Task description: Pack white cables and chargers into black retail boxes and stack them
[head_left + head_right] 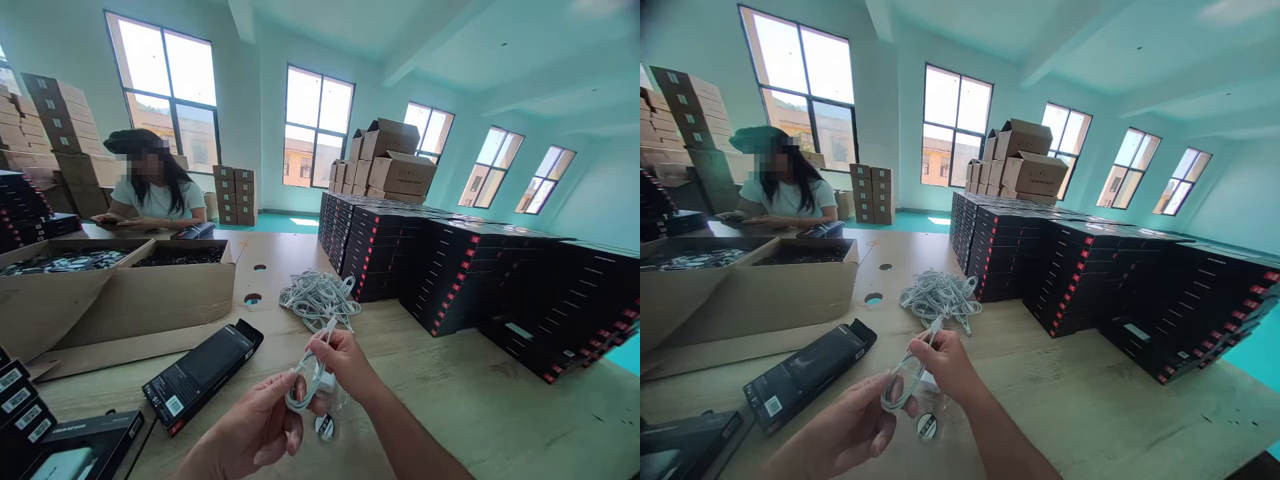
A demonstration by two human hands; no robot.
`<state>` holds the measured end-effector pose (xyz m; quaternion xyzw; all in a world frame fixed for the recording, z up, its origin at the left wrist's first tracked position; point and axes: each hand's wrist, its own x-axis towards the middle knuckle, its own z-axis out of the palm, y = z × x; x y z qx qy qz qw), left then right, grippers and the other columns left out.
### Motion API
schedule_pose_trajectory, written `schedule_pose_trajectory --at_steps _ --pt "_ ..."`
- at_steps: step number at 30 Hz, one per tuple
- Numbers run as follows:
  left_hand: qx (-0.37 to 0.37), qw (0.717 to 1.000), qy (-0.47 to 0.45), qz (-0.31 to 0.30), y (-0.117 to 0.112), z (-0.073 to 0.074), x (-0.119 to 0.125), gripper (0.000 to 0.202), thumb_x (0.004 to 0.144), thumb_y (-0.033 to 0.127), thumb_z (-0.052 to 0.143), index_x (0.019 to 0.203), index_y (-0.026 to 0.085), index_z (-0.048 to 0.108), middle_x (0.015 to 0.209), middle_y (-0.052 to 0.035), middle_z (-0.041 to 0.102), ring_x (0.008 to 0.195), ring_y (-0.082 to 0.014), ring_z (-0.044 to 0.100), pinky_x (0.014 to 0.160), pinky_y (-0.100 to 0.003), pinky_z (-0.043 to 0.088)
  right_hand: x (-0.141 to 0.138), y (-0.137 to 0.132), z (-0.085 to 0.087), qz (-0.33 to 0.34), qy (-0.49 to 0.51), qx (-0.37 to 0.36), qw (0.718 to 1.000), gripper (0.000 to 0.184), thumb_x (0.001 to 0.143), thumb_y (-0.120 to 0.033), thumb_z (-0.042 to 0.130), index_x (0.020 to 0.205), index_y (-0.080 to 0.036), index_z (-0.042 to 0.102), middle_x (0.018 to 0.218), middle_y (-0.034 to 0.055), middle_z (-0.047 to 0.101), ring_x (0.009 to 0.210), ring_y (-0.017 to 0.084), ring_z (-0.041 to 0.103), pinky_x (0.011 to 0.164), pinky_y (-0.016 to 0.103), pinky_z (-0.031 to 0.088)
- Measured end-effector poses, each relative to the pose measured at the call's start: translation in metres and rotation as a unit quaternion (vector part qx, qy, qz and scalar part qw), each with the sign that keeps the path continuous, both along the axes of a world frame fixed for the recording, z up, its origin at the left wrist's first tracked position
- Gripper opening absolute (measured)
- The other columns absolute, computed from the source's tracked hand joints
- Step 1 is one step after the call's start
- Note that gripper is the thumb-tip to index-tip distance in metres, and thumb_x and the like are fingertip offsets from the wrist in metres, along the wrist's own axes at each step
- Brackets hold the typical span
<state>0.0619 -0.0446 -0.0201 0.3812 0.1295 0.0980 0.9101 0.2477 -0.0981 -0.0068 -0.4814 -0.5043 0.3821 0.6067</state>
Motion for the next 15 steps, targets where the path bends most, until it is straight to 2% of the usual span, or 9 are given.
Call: schedule_pose_trajectory --at_steps 3,8,11,15 --pt "-0.028 0.999 -0.023 0.032 -0.002 0.000 0.002 0.039 0.083 0.044 0.079 0.074 0.016 0.054 0.089 -0.0080 0.072 0.048 -0.0040 0.055 0.033 -0.012 0.014 0.003 0.001 -0.003 0.004 0.057 0.005 0.998 0.050 0.080 -0.065 0.072 0.079 -0.015 0.071 0.056 -0.0030 0.055 0.050 0.009 0.043 0.051 0.023 0.032" --pt "-0.066 0.996 -0.032 0.059 -0.004 0.004 0.009 0.045 0.076 0.041 0.085 0.065 0.016 0.049 0.080 -0.0053 0.068 0.049 -0.0033 0.048 0.036 -0.012 0.019 0.006 0.004 -0.003 -0.017 0.105 0.010 0.994 0.049 0.078 -0.063 0.075 0.075 -0.014 0.072 0.050 -0.0025 0.058 0.045 0.008 0.047 0.050 0.022 0.033" --pt "-0.099 0.992 -0.036 0.067 -0.004 0.003 0.012 0.051 0.073 0.041 0.087 0.061 0.017 0.043 0.076 -0.0058 0.068 0.047 -0.0043 0.047 0.038 -0.014 0.021 0.004 0.003 0.002 -0.013 0.091 0.009 0.996 0.049 0.078 -0.063 0.073 0.070 -0.014 0.070 0.052 -0.0011 0.061 0.045 0.009 0.051 0.049 0.023 0.033" --pt "-0.106 0.989 -0.052 0.087 -0.003 -0.001 0.014 0.054 0.074 0.040 0.085 0.059 0.019 0.038 0.071 -0.0061 0.066 0.047 -0.0051 0.045 0.040 -0.015 0.022 0.002 0.000 0.007 -0.022 0.041 0.015 0.999 0.049 0.081 -0.061 0.068 0.064 -0.015 0.067 0.055 0.0010 0.064 0.046 0.010 0.054 0.048 0.023 0.034"
